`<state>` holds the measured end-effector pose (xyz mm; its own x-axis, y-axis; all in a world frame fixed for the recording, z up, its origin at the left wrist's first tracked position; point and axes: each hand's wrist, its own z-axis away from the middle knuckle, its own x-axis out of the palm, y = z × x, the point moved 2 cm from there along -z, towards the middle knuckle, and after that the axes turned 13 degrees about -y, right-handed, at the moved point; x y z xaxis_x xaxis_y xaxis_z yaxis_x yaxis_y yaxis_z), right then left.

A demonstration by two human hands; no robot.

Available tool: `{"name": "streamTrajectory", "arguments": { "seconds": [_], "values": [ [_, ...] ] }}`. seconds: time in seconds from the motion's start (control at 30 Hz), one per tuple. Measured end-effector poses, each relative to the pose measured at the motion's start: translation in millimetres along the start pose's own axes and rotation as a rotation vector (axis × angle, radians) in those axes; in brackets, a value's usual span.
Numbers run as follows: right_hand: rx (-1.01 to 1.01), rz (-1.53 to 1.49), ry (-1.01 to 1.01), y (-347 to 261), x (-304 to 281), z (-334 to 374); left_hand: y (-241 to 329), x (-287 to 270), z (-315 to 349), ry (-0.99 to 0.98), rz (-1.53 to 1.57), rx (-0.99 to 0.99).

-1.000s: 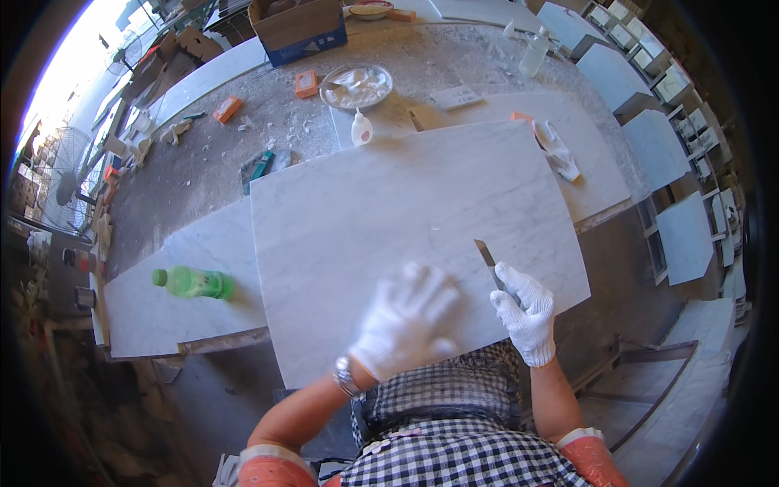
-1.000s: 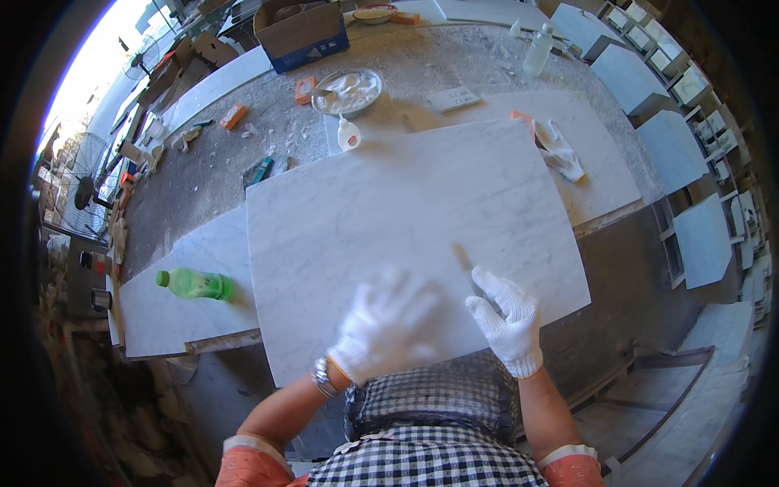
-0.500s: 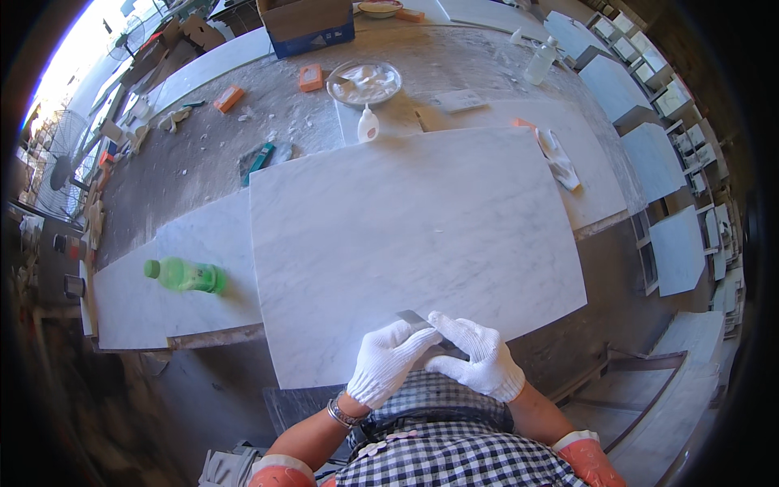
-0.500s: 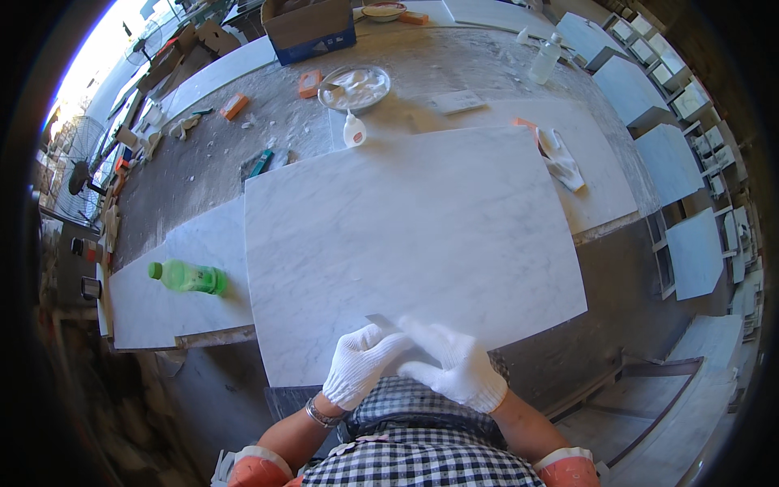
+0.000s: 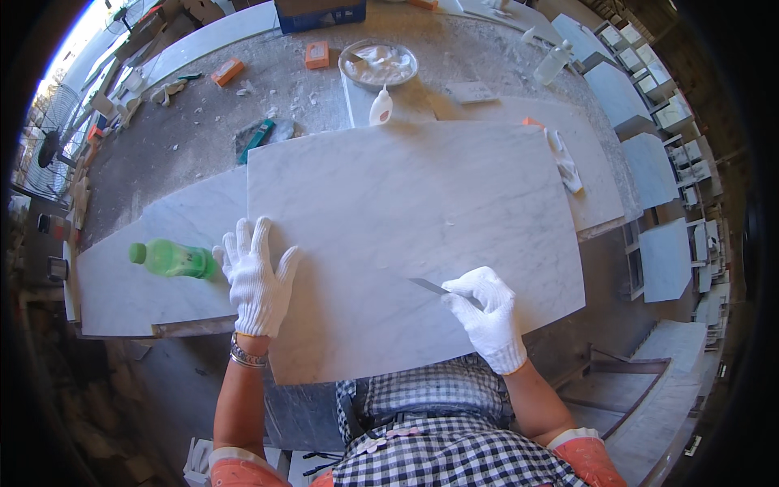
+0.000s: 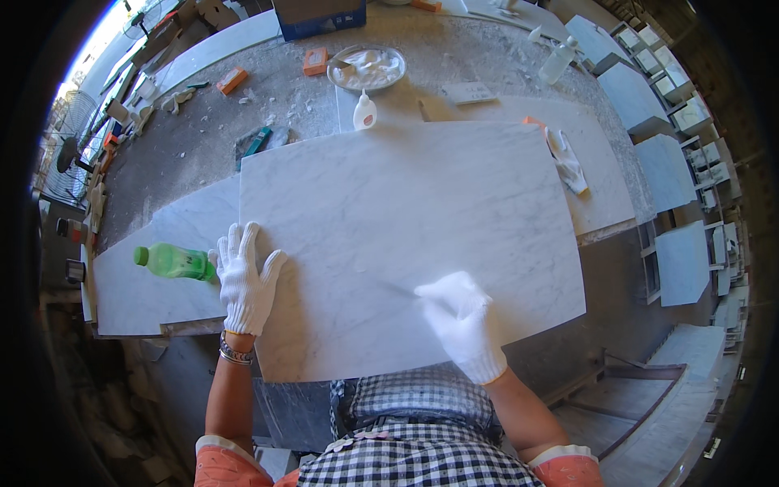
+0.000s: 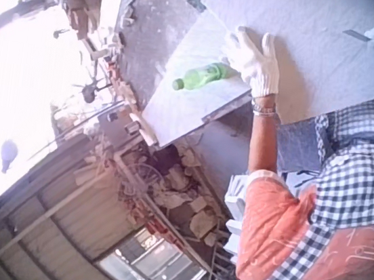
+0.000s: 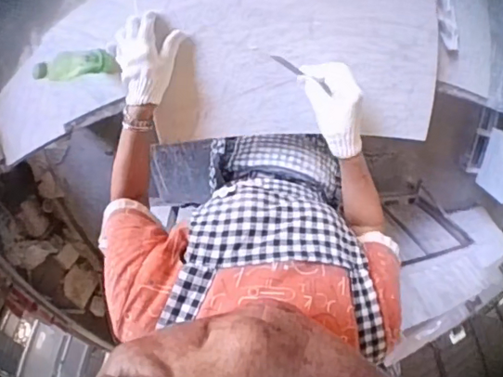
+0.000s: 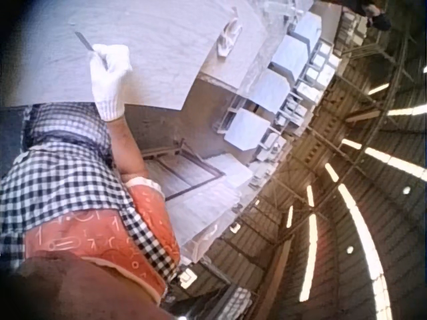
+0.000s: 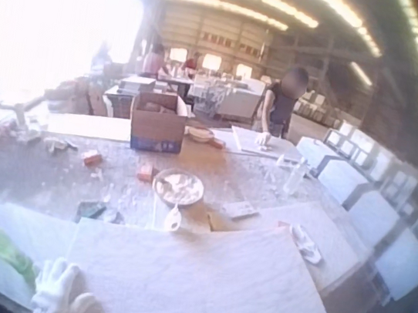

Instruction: The person scrapes a white stone slab with a metal scraper, then wipes it with a cloth. They repeat the scraping and wiping on the same slab, then carry it to a nearby rack and place it on a stack of similar slabs. The person returns to the table and picks up another slab to continue the process.

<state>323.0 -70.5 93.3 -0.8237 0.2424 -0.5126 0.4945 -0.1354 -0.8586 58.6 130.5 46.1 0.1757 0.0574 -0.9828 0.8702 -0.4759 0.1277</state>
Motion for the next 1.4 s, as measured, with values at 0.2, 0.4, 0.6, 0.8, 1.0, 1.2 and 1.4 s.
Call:
{"name": "streamTrajectory", "arguments": {
  "seconds": [0.2, 0.4, 0.6, 0.8, 1.0, 1.2, 1.4],
  "values": [
    [-0.188, 0.436, 0.029, -8, 27, -22, -8, 14, 0, -0.083, 0.27, 0.0],
    [-0.089, 0.713, -0.184, -15, 32, -30, -7, 13, 0, -0.069, 0.305, 0.02],
    [-0.191, 0.769, -0.226, -16, 34, -38, -7, 13, -1, -0.082, 0.302, 0.021],
    [-0.073, 0.727, -0.336, -19, 34, -40, -5, 10, 0, -0.182, 0.368, -0.04],
    [-0.114, 0.687, -0.394, -20, 36, -48, -3, 7, 0, -0.199, 0.388, -0.062],
    [-0.024, 0.729, -0.468, -25, 44, -54, -3, 8, -1, -0.195, 0.337, -0.054],
    [-0.115, 0.708, -0.409, -26, 44, -54, -3, 9, -2, -0.2, 0.339, -0.048]
  ]
}}
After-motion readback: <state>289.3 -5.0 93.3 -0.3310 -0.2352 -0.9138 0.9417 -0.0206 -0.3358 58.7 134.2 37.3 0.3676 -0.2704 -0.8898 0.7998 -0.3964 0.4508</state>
